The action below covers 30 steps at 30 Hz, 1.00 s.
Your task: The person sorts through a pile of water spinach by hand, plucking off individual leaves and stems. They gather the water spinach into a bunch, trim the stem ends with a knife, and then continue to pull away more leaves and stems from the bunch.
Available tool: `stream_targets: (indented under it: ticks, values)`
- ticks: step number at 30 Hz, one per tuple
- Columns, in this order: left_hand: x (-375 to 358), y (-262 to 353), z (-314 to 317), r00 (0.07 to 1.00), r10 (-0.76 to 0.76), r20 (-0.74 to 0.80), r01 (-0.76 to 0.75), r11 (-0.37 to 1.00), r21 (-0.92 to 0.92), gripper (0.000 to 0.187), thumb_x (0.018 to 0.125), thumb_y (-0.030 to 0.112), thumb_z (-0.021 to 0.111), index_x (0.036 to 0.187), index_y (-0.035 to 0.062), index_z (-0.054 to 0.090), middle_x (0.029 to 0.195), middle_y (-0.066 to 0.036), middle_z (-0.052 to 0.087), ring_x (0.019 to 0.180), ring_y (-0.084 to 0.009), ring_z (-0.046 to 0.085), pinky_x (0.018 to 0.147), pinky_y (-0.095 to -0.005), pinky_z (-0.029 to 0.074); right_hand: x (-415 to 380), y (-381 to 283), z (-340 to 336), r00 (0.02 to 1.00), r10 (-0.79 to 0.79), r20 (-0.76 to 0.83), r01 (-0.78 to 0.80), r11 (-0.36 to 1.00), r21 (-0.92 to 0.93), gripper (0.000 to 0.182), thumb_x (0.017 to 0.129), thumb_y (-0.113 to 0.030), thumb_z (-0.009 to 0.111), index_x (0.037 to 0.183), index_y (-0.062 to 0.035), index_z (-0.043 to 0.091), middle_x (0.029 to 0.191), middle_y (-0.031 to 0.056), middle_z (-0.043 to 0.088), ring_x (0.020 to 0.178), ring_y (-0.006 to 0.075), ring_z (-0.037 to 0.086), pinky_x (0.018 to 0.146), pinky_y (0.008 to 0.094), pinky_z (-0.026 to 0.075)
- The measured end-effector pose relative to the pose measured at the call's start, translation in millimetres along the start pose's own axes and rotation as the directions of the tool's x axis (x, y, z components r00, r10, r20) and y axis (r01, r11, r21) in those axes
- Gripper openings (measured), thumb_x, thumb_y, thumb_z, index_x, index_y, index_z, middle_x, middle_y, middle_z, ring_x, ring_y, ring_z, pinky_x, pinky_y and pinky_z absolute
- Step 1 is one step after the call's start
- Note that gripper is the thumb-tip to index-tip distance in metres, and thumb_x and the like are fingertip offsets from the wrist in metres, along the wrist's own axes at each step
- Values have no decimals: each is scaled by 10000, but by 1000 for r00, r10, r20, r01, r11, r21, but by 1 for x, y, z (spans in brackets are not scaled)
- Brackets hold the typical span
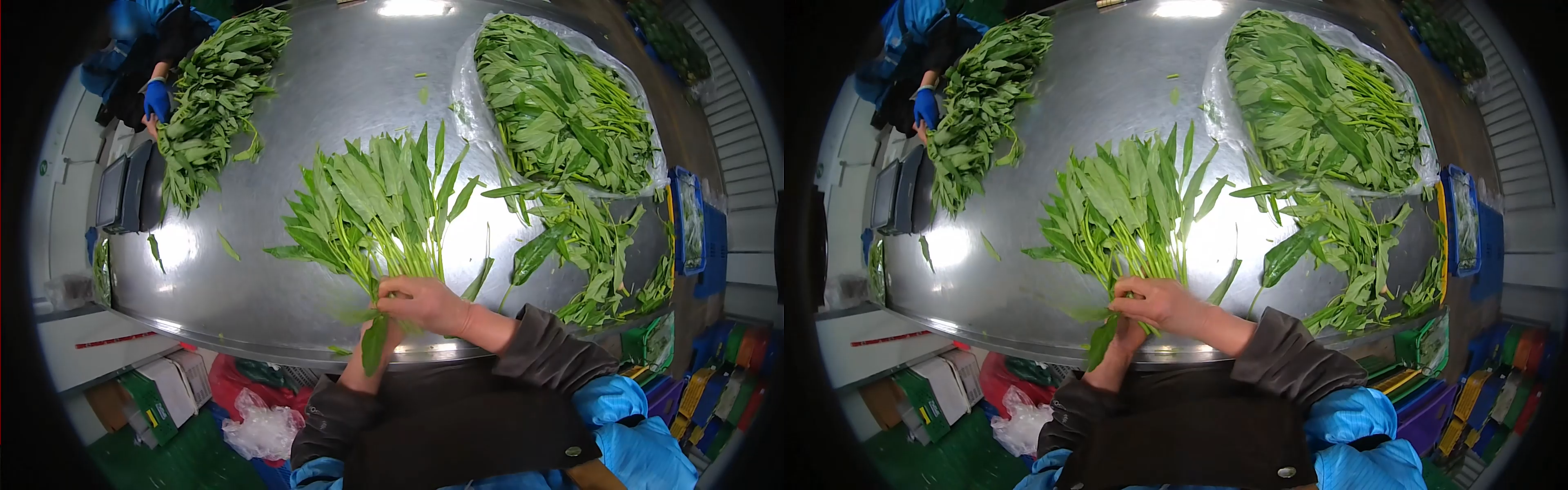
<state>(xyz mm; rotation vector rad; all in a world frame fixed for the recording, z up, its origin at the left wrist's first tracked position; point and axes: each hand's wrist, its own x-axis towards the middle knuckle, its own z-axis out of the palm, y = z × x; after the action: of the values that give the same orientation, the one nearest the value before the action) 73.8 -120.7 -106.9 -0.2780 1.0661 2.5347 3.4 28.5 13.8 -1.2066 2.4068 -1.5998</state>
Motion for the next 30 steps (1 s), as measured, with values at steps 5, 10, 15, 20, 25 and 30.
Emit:
stream_targets:
  ticks: [5, 10, 15, 20, 25, 30]
  values:
    - [7, 32, 34, 928, -269, -258, 204, 946, -252, 303, 974, 328, 469, 1161, 92, 510, 1145, -69, 538, 1105, -192, 522, 955, -359, 445, -9, 3, 3, 995, 100, -18, -97, 987, 126, 225, 773, -70, 639, 998, -69, 626, 949, 66, 603, 803, 246, 616, 682, 326, 512]
    - [8, 54, 60, 902, -322, -289, 237, 926, -294, 324, 928, 326, 564, 1105, 54, 571, 988, -84, 644, 907, -219, 636, 792, -377, 529, -23, 2, 13, 957, 49, 286, -112, 972, 208, 170, 843, -131, 630, 986, -44, 606, 901, 119, 592, 822, 308, 595, 709, 371, 478]
    - [15, 46, 50, 890, -379, -254, 296, 903, -310, 420, 940, 314, 527, 1234, 13, 522, 1166, -147, 605, 1039, -283, 601, 905, -436, 492, -35, -47, -4, 909, -17, 417, -176, 891, 419, 168, 853, -146, 627, 975, -34, 595, 876, 107, 590, 814, 292, 586, 706, 364, 472]
    - [12, 44, 50, 899, -350, -262, 246, 900, -359, 398, 934, 258, 531, 1234, -2, 516, 1193, -148, 590, 1083, -290, 582, 947, -444, 463, -90, -6, -56, 362, 913, -187, -382, 328, 864, 296, 918, -282, 563, 1086, -41, 599, 877, 64, 611, 686, 138, 594, 591, 255, 437]
    - [2, 36, 46, 921, -337, -196, 251, 897, -365, 519, 881, 208, 557, 1320, -32, 421, 1293, -195, 520, 1210, -340, 490, 1056, -470, 353, -74, 2, -47, 196, 966, 171, -747, 34, 664, 396, 917, -342, 535, 1168, -39, 583, 905, 53, 625, 652, 113, 580, 574, 239, 438]
    - [4, 40, 39, 961, -271, -61, 242, 926, -291, 511, 838, 125, 604, 1303, -13, 442, 1251, -146, 547, 1141, -296, 535, 1027, -429, 389, -47, 39, -4, 680, 733, -8, -714, 665, 219, 384, 875, -191, 625, 1206, -3, 576, 987, 60, 609, 633, 96, 518, 559, 237, 432]
